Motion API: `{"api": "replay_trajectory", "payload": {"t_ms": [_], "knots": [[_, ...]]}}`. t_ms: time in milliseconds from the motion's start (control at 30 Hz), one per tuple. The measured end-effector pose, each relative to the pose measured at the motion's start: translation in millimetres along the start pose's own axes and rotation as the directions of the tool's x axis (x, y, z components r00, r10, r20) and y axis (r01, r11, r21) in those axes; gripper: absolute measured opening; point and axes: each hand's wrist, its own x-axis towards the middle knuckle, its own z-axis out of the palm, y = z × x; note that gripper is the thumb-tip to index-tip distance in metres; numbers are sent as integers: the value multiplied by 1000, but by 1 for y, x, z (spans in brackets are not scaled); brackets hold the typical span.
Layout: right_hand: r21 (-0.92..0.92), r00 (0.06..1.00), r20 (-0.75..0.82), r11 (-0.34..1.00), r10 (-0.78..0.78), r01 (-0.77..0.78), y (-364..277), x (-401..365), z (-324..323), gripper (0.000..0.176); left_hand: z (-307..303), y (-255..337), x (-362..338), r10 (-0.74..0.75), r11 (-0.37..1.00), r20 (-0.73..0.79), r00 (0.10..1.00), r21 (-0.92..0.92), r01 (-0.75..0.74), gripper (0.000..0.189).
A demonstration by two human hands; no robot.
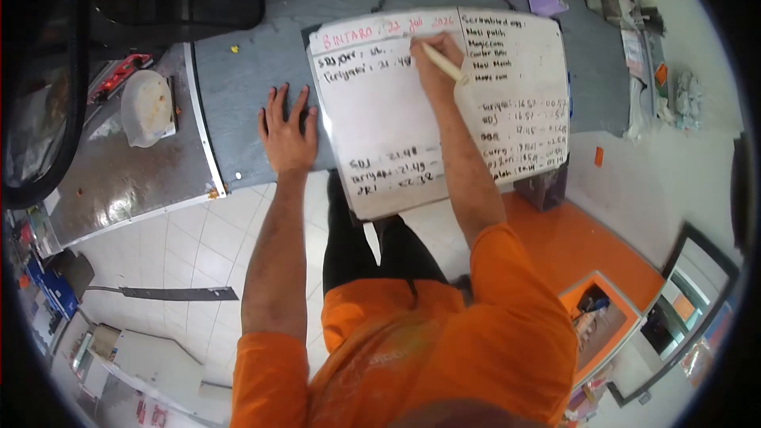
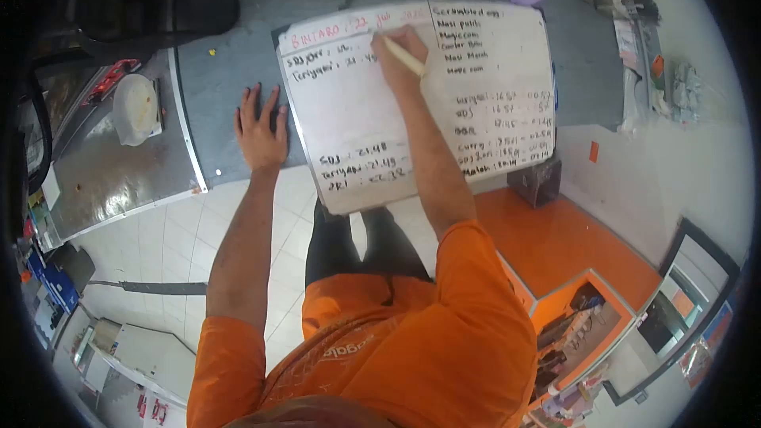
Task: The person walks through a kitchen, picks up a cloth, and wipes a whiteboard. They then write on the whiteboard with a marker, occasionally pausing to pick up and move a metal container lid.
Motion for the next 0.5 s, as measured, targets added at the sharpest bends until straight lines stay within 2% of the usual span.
{"api": "replay_trajectory", "payload": {"t_ms": [33, 100, 233, 300, 367, 433, 500], "knots": [[10, 1000, 4, 1000, -23, 23, 10, 0, 3, 13, 0, 0, -2, 0, 1000, -25, 1000, 1, 0, 36], [-176, 944, -30, 931, -330, 320, 31, 6, 11, 20, -2, 2, 0, -1, 1000, 10, 1000, 25, 1, 36], [-115, 929, 0, 923, -370, 368, 36, 8, 14, 24, -4, 2, 1, 0, 1000, 5, 1000, -4, 1, 37], [-164, 902, 101, 887, -419, 431, 30, 5, 13, 23, -4, 2, 1, 0, 1000, -2, 1000, -1, 0, 37], [-166, 904, 106, 889, -415, 427, 26, 5, 15, 23, -4, 2, 1, -3, 1000, -7, 1000, 3, 3, 37], [-195, 912, 177, 895, -371, 402, 25, 4, 15, 22, -4, 1, 1, -4, 1000, 0, 1000, -2, 4, 37], [-222, 910, 163, 884, -382, 411, 24, 5, 15, 22, -3, 1, 1, -6, 1000, -3, 1000, -2, 6, 37]]}}
